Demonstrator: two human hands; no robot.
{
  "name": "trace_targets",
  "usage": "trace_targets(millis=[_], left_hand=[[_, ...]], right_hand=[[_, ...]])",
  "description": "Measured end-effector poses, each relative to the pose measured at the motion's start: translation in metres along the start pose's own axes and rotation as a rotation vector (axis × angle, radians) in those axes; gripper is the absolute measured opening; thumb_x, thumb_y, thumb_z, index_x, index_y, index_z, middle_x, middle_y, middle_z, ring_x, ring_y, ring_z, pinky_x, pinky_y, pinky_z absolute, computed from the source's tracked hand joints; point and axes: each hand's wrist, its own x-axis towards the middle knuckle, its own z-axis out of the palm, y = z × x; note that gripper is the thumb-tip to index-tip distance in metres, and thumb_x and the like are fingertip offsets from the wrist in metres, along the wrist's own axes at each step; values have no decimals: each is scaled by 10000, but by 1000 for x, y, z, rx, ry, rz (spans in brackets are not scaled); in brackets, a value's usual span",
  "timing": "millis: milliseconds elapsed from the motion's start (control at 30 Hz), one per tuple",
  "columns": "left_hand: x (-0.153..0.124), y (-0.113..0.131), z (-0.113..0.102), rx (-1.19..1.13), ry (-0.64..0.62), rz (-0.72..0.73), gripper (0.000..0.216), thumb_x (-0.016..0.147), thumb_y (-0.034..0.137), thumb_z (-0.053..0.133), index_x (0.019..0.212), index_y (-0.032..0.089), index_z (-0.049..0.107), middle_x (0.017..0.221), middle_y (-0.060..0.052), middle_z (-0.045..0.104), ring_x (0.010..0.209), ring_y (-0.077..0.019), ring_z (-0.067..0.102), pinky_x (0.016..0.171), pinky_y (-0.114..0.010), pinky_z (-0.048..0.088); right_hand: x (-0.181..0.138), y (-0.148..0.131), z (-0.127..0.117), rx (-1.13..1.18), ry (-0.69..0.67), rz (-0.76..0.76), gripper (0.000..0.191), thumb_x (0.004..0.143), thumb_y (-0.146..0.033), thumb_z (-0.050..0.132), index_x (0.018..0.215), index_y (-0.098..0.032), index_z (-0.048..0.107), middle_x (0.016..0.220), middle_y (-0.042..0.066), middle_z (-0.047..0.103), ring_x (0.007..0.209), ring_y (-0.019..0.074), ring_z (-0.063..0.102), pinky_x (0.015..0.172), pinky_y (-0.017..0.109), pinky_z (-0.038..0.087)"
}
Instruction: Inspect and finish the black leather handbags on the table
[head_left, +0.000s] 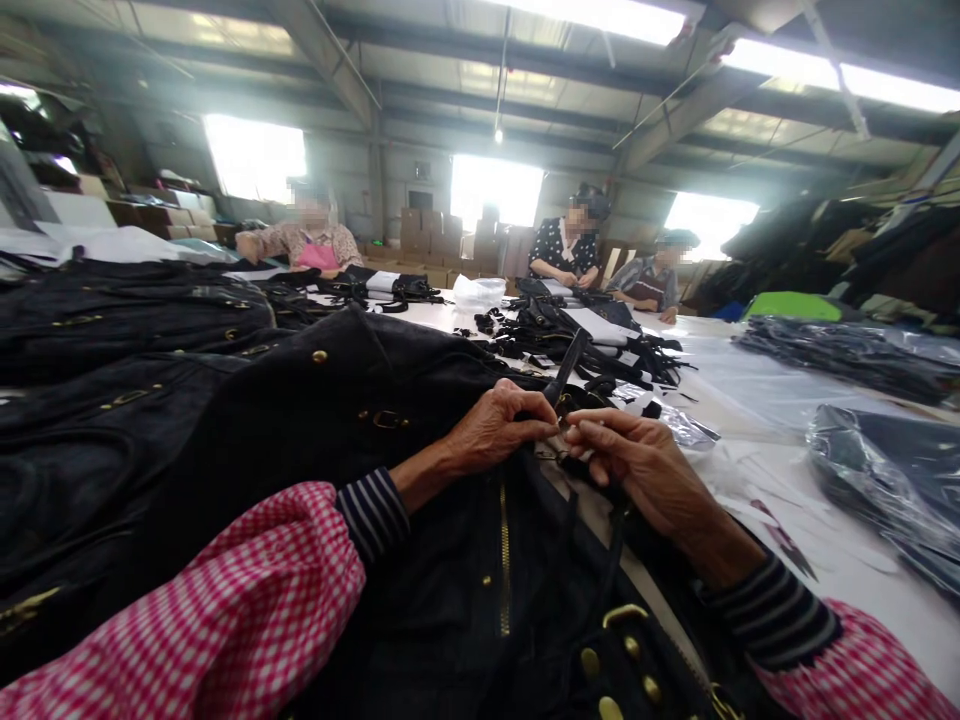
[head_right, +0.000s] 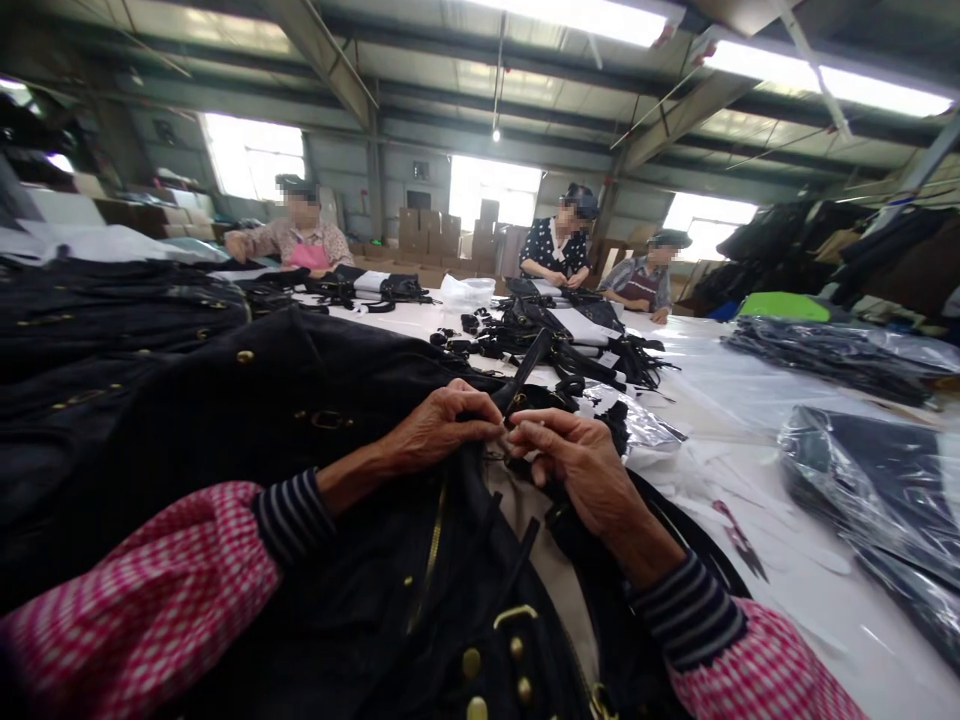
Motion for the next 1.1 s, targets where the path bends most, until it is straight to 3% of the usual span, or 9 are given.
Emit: trace_targets(millis=[133, 300, 400, 900, 1100], left_hand=[[-1, 0, 1, -13, 0, -14, 213, 895, 368, 680, 895, 190, 797, 841, -28, 718, 987, -209, 575, 917, -304, 427], [-1, 3, 0, -8, -10, -17, 220, 905, 361, 672, 900, 183, 801, 846, -35, 729, 951, -206, 596, 932, -316, 443], [-1, 4, 0, 11, -4, -24, 204, 908, 346, 672, 909, 185, 797, 868, -38, 741, 965, -209, 597, 951, -323, 444], [-4, 5, 11, 74, 78, -48, 170, 907, 378, 697, 902, 248, 808, 897, -23, 744, 1050, -235, 541, 927, -331, 435], [-6, 7, 13, 96, 104, -36, 104, 888, 289, 714, 852, 242, 799, 867, -15, 731, 1036, -224, 535, 923, -334, 436]], right_hand=[[6, 2, -1, -13, 94, -57, 287, 735, -376, 894, 923, -171, 821, 768, 39, 693, 560, 68, 516, 417, 156, 363], [9, -1, 3, 46, 145, 2, 424, 630, -367, 950, 960, -174, 766, 730, 45, 721, 516, 93, 533, 379, 163, 345], [8, -1, 3, 57, 166, -9, 380, 637, -398, 943, 850, -177, 719, 689, 29, 707, 474, 82, 510, 368, 163, 339], [8, 3, 3, -173, 72, -58, 294, 728, -444, 876, 775, -167, 792, 652, 26, 640, 499, 79, 460, 394, 198, 319], [9, 5, 5, -224, 83, -73, 294, 733, -446, 868, 784, -167, 792, 622, 13, 626, 469, 76, 446, 390, 207, 297]])
